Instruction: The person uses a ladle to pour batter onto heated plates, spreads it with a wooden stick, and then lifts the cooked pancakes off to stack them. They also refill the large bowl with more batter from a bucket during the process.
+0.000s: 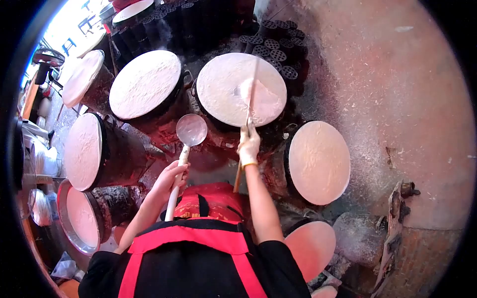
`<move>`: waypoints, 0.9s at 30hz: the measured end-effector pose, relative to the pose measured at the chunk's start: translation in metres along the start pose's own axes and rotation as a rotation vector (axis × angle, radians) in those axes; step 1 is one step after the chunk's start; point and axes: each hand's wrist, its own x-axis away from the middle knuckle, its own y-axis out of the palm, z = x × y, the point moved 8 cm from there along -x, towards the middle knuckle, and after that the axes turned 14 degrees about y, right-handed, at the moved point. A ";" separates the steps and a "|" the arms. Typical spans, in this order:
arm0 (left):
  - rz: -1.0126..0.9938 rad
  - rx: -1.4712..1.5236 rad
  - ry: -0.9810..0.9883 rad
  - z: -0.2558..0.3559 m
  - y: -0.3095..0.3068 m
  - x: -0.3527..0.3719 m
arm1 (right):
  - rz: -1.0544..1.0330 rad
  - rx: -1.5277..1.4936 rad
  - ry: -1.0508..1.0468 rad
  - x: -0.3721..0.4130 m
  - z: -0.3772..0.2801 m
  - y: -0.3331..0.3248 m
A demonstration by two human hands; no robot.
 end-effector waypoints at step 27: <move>-0.058 -0.522 0.285 0.036 0.042 -0.189 | 0.087 -0.316 0.125 0.088 0.050 -0.062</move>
